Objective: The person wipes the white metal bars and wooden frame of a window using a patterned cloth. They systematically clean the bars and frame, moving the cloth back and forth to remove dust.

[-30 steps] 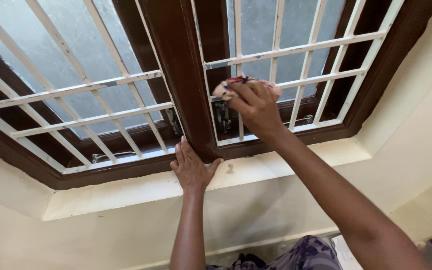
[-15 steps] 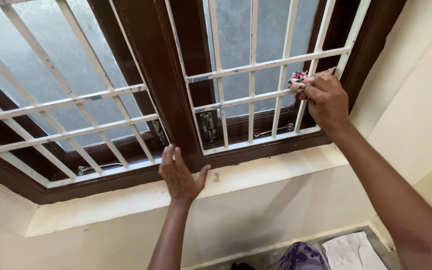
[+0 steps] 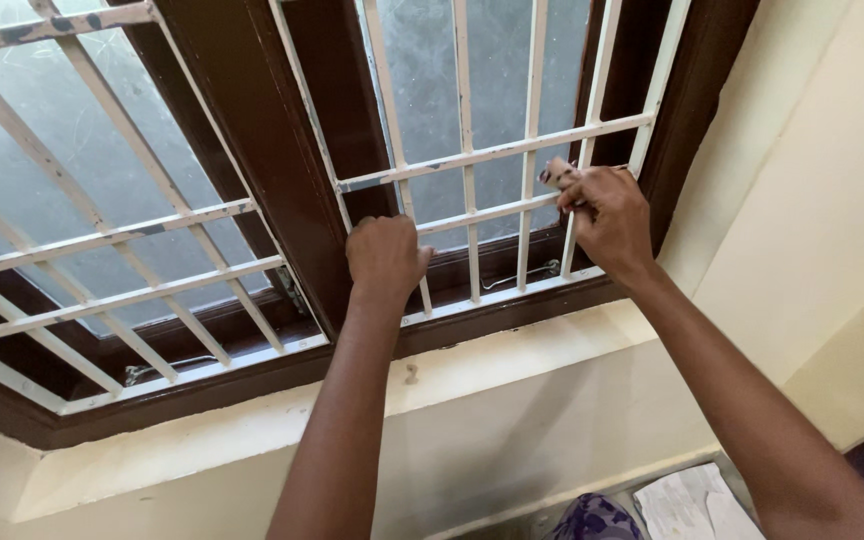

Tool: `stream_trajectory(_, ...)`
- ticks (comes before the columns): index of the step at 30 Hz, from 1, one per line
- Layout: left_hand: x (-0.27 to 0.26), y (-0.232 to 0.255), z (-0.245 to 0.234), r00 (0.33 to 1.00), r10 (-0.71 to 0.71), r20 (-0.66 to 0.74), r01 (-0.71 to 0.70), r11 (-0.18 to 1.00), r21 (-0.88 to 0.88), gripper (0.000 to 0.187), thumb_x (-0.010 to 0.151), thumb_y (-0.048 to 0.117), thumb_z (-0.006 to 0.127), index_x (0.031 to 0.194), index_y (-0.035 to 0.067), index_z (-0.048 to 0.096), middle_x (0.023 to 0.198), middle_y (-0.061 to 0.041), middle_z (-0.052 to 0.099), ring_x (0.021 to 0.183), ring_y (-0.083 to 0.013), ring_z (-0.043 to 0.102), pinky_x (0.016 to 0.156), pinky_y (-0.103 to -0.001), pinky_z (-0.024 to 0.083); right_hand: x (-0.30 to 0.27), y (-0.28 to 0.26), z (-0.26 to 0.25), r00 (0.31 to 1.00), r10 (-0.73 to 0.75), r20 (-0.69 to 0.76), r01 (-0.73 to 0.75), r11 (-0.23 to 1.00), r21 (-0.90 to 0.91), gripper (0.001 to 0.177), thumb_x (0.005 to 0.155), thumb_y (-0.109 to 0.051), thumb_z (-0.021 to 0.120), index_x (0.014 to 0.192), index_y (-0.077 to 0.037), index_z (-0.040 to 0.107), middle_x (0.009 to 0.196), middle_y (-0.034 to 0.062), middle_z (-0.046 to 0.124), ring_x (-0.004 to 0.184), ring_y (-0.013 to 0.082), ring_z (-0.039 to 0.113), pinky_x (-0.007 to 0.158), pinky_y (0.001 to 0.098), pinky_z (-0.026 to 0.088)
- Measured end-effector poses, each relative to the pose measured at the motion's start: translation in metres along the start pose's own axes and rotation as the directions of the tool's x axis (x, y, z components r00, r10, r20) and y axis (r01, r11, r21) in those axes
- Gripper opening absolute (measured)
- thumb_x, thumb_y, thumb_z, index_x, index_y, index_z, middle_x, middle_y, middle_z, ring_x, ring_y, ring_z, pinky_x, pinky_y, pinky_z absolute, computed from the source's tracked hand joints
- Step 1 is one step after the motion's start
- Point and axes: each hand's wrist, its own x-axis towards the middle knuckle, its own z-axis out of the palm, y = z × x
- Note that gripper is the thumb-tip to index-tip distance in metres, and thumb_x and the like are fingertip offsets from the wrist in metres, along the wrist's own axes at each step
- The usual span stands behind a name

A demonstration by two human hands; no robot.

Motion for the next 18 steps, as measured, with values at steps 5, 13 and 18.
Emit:
stream_trajectory(5,0.014,-0.01,0.019,0.986,0.107,-0.126,-0.104,0.994,0.029,0.043,0.084,0.05,0.079,0.099,0.009,0.074,0.093,-0.009,0.074,0.095,-0.0237,0.071,0.077,-0.037,0.058,0.04,-0.048,0.016,0.951,0.261,-0.167,-0.112,0.792,0.6,0.029,0.103,-0.012,0.061,0.127,-0.008,0.045,0.104,-0.0012,0.068,0.094,0.0094,0.072,0.075,0.0254,0.06)
stream_trajectory(13,0.022,-0.015,0.042,0.959,0.172,-0.223,-0.144,0.98,0.138,0.037,0.089,0.044,0.076,0.099,0.009,0.072,0.096,-0.008,0.074,0.095,-0.0243,0.069,0.079,-0.038,0.057,0.093,-0.146,0.101,0.89,-0.405,-0.21,0.415,0.91,0.004,0.004,0.088,-0.011,0.076,0.092,-0.011,0.075,0.098,0.0031,0.069,0.092,0.0193,0.069,0.076,0.0322,0.061)
stream_trajectory(18,0.015,-0.012,0.036,0.966,0.141,-0.217,-0.131,0.99,0.06,0.046,0.076,0.045,0.086,0.1,0.009,0.071,0.097,-0.009,0.074,0.099,-0.0253,0.069,0.083,-0.038,0.056,0.077,-0.083,0.088,0.839,-0.524,-0.144,0.504,0.85,-0.156,0.008,0.094,-0.022,0.079,0.096,-0.014,0.076,0.099,0.0023,0.071,0.093,0.0165,0.068,0.076,0.0312,0.061)
